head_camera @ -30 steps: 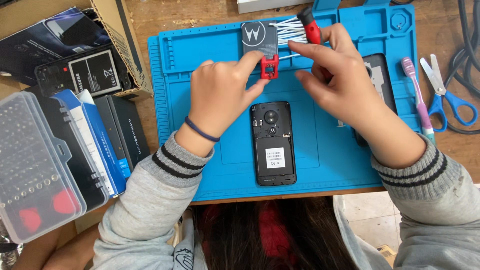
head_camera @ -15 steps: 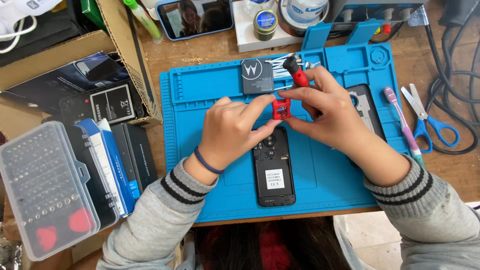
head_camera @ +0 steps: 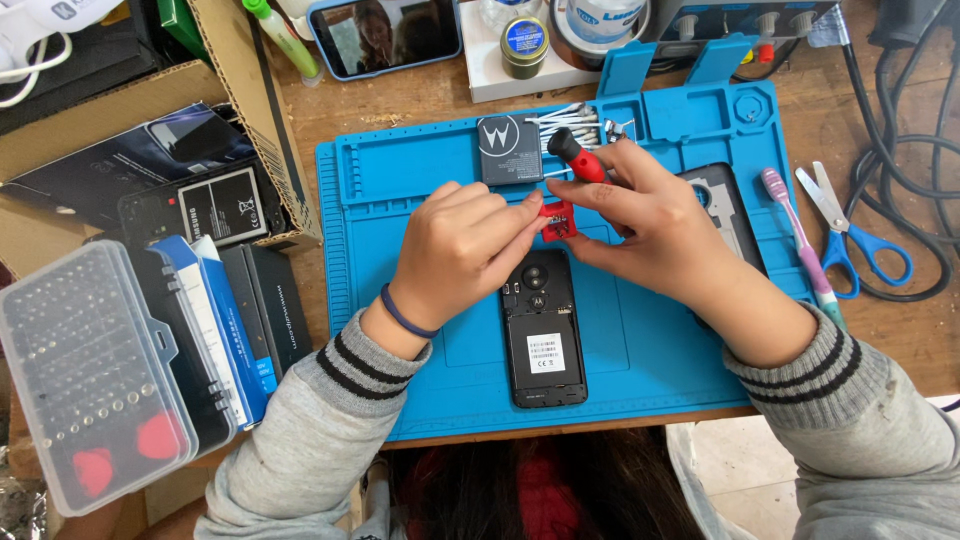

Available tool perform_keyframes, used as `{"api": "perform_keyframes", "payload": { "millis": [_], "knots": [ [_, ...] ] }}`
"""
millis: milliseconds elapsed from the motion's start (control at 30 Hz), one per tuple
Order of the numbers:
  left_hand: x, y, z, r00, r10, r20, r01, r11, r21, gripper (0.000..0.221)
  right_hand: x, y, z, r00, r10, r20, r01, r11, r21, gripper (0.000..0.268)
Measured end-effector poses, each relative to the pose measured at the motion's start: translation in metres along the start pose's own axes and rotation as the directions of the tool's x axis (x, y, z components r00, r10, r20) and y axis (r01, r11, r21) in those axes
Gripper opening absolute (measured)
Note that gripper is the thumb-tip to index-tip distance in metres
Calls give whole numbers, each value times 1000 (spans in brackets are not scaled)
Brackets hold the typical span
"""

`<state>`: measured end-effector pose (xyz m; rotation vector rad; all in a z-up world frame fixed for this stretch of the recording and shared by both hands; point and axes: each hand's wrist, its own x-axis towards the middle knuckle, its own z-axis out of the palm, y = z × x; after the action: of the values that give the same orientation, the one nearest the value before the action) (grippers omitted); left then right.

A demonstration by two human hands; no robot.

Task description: The person uses a screwdriver to remove screws from the back of a smartphone and places them into a red magnetic holder. The person repeats this process for several screws around the camera module area.

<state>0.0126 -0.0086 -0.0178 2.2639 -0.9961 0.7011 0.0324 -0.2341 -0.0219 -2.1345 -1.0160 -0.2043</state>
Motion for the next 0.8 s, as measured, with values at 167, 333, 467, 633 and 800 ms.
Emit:
{"api": "perform_keyframes", "payload": {
  "millis": [167, 333, 467, 633, 800],
  "knots": [
    [0, 0, 0, 1000, 14, 0, -14, 1000, 14, 9, -2, 2, 2, 1000, 2, -1, -2, 1000, -11, 46],
    [-1, 0, 1, 1000, 18, -2, -18, 999, 28, 9, -3, 3, 3, 1000, 1, 6, -1, 1000, -11, 47],
    [0, 0, 2, 1000, 17, -7, -17, 999, 32, 8, -1, 1, 3, 1000, -15, -10, 15, 1000, -18, 43],
    [-1, 1, 3, 1000, -9, -12, 9, 1000, 22, 9, -2, 1, 4, 1000, 9, -3, -9, 1000, 0, 44],
    [0, -1, 7, 968, -247, -35, 226, 927, -301, 7, 6, -8, 4, 996, 58, -75, -54, 997, 58, 40]
  ]
}}
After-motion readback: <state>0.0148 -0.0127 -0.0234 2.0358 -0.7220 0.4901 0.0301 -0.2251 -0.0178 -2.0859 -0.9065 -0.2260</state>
